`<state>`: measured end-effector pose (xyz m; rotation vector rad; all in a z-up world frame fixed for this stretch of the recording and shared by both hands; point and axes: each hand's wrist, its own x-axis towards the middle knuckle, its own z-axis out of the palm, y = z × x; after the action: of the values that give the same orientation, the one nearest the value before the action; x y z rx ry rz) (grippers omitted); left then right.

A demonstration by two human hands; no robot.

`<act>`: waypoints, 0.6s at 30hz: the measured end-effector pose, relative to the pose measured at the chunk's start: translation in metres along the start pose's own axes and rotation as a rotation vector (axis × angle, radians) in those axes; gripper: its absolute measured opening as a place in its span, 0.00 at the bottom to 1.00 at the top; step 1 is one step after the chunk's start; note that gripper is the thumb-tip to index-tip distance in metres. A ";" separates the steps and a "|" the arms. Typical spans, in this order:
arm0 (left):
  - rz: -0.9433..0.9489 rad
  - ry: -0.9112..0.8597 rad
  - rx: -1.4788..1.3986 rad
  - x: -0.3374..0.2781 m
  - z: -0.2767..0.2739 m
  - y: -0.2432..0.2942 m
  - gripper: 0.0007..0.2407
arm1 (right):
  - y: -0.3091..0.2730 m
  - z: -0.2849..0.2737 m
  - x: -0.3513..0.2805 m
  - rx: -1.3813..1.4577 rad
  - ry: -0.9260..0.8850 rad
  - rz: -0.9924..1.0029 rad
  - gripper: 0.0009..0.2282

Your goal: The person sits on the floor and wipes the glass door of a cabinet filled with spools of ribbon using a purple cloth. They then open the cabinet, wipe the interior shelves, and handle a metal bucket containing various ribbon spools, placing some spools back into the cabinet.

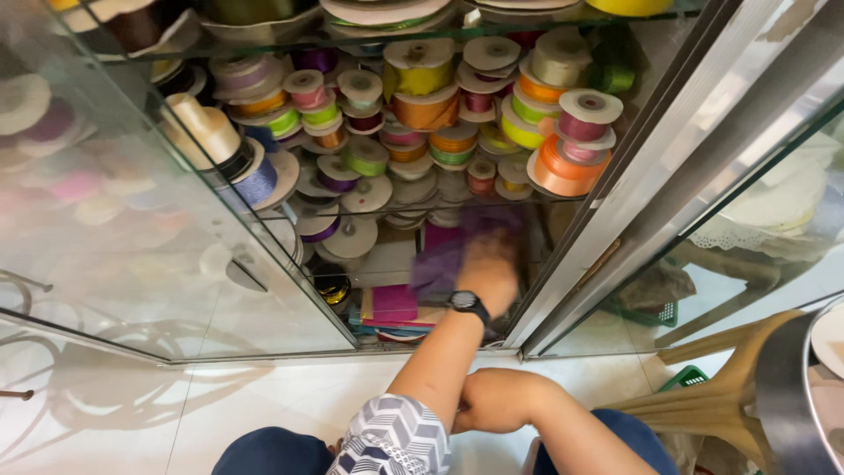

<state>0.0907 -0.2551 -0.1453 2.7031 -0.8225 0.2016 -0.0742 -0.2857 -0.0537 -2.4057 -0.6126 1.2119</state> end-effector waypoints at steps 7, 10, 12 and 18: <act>0.306 -0.127 -0.355 -0.041 -0.046 -0.012 0.21 | 0.024 -0.015 -0.005 0.056 -0.038 0.164 0.17; 0.151 -0.486 -0.295 -0.087 -0.116 -0.042 0.15 | 0.025 -0.021 -0.006 0.108 -0.036 0.218 0.17; 0.121 -0.603 -0.220 -0.120 -0.137 -0.072 0.13 | 0.028 -0.021 -0.001 0.121 -0.026 0.236 0.17; -0.279 -0.477 -0.450 -0.197 -0.194 -0.110 0.22 | 0.026 -0.014 0.021 0.147 0.076 0.159 0.35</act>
<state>-0.0186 -0.0024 -0.0334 2.4095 -0.5101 -0.6354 -0.0454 -0.2983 -0.0732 -2.3996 -0.3038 1.1770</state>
